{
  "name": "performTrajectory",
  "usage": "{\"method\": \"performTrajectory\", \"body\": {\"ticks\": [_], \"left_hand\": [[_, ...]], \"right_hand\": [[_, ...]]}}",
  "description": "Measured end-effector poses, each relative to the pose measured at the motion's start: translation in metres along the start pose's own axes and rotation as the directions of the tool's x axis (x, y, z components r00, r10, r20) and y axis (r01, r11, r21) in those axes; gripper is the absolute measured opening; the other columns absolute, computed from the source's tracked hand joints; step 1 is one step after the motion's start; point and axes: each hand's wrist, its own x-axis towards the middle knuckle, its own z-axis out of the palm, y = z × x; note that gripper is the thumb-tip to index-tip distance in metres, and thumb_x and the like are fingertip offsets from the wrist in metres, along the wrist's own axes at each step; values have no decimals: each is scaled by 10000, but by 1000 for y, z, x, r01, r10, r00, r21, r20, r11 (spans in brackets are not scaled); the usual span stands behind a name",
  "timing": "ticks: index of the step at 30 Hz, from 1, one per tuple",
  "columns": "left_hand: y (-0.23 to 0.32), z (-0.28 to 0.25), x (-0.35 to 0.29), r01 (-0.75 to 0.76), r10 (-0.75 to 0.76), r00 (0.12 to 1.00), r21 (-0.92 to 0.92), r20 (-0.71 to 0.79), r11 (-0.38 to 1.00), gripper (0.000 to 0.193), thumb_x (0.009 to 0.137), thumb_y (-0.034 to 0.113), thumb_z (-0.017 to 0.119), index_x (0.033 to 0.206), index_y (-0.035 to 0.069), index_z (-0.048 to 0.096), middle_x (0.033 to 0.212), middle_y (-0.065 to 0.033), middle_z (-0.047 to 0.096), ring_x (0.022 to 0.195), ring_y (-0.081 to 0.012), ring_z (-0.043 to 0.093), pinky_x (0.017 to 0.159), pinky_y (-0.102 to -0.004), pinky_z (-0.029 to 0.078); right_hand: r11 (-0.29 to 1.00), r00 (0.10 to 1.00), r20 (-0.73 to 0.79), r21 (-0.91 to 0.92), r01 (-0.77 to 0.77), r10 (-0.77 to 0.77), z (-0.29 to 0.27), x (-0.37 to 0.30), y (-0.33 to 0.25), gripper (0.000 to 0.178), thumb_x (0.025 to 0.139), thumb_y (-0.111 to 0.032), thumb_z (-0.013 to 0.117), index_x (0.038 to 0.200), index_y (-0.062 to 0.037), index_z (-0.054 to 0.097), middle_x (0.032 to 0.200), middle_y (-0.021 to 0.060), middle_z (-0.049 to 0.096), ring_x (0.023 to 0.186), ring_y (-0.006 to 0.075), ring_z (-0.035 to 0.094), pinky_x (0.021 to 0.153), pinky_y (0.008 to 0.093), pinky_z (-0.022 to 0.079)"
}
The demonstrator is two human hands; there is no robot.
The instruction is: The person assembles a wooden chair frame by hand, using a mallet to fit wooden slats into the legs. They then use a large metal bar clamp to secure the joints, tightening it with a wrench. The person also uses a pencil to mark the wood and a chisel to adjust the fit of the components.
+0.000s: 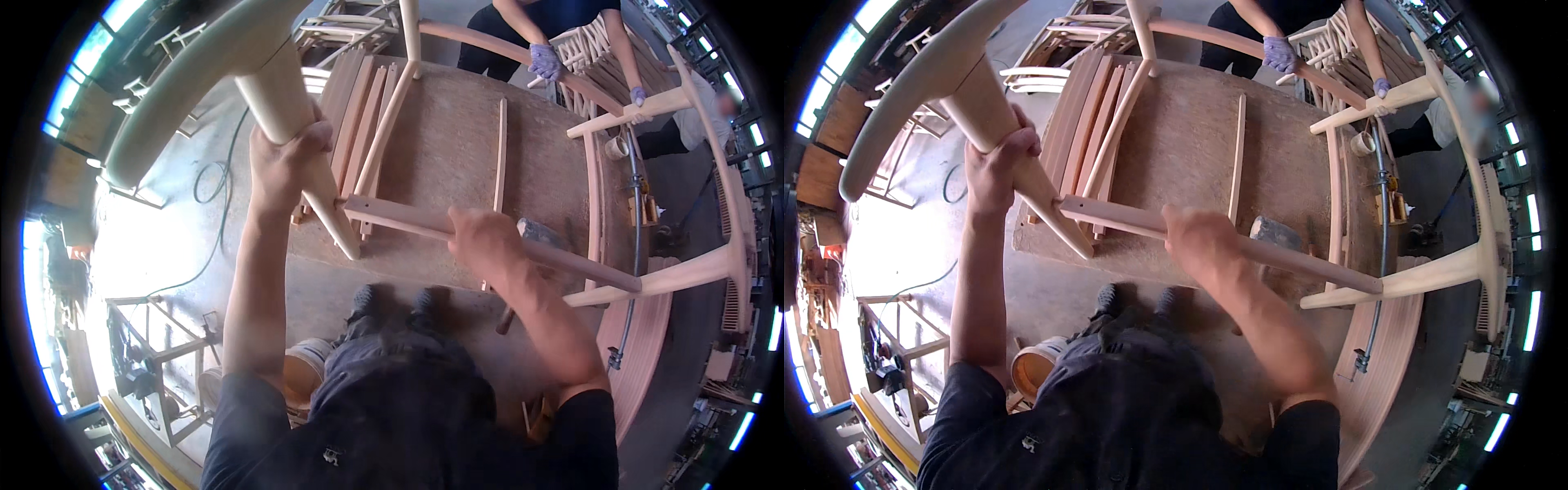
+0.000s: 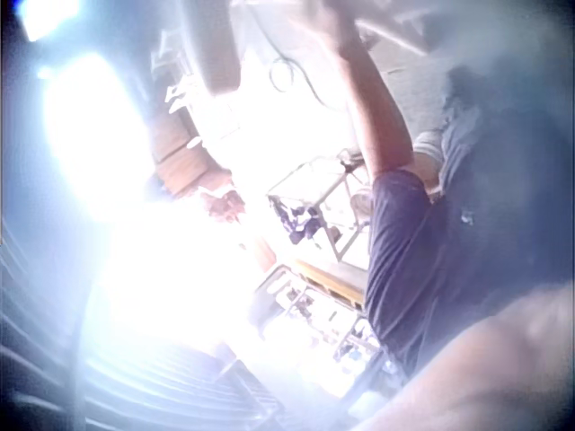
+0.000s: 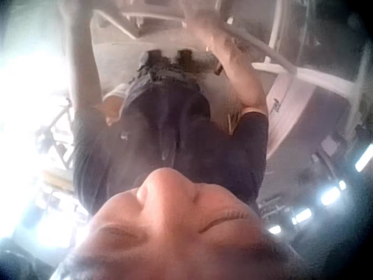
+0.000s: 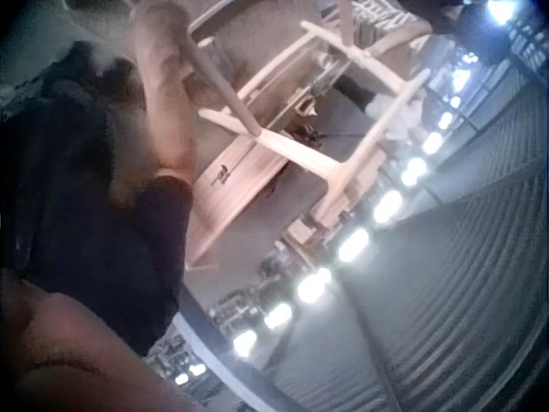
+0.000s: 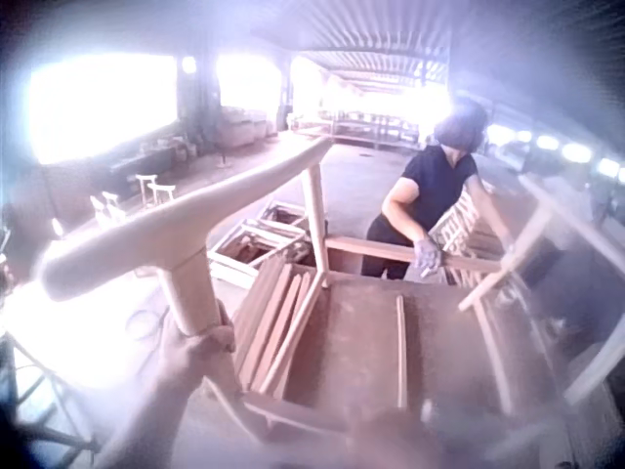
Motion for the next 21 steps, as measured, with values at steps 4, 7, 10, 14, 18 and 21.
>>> {"method": "performTrajectory", "body": {"ticks": [4, 7, 10, 14, 18, 21], "left_hand": [[-7, -10, 0, -30, 31, 999, -10, 40, 999, 218, 736, 107, 682, 915, 11, 604, 758, -51, 594, 692, -138, 588, 663, -293, 482], [-6, -11, -3, -29, 29, 1000, 12, -7, 1000, 220, 744, 116, 681, 920, 4, 611, 769, -57, 610, 690, -137, 589, 671, -289, 488], [-12, -5, -6, -66, 71, 988, 38, -139, 997, 154, 750, 120, 675, 866, 21, 658, 752, -38, 650, 711, -128, 636, 652, -292, 513], [-14, -5, -9, -97, 108, 989, 106, -97, 990, 172, 774, 118, 682, 903, 11, 646, 772, -43, 648, 709, -128, 629, 669, -284, 516], [-8, 1, -8, -149, 156, 988, 260, -8, 954, 152, 813, 102, 686, 932, 23, 634, 830, -33, 652, 743, -103, 619, 689, -278, 513], [-3, 6, -1, -148, 153, 988, 203, -11, 968, 205, 777, 104, 693, 950, 11, 632, 838, -52, 649, 768, -144, 622, 716, -317, 517]], "right_hand": [[1000, 1000, -3, -24, 0, 0, -1, 4, -5, 246, 811, -193, 755, 947, -54, 605, 833, 178, 702, 801, 367, 713, 730, 476, 578], [1000, 1000, -13, -22, 0, 0, 2, 3, -8, 255, 809, -207, 757, 962, -64, 613, 840, 169, 705, 812, 363, 716, 729, 470, 580], [997, 998, -46, -48, -55, 53, 5, 2, -15, 268, 799, -221, 766, 959, -72, 612, 844, 159, 708, 813, 361, 716, 725, 472, 577], [995, 997, -56, -82, -57, 52, 9, 3, -15, 269, 784, -217, 768, 944, -73, 609, 850, 156, 712, 815, 363, 714, 725, 476, 573], [999, 998, -58, -51, -10, 7, 3, 1, -11, 249, 781, -203, 755, 913, -58, 601, 832, 168, 708, 821, 378, 710, 726, 487, 569], [999, 997, -70, -39, -36, 33, -1, -2, -9, 244, 787, -204, 751, 899, -50, 599, 810, 175, 701, 824, 388, 707, 734, 496, 564]]}}
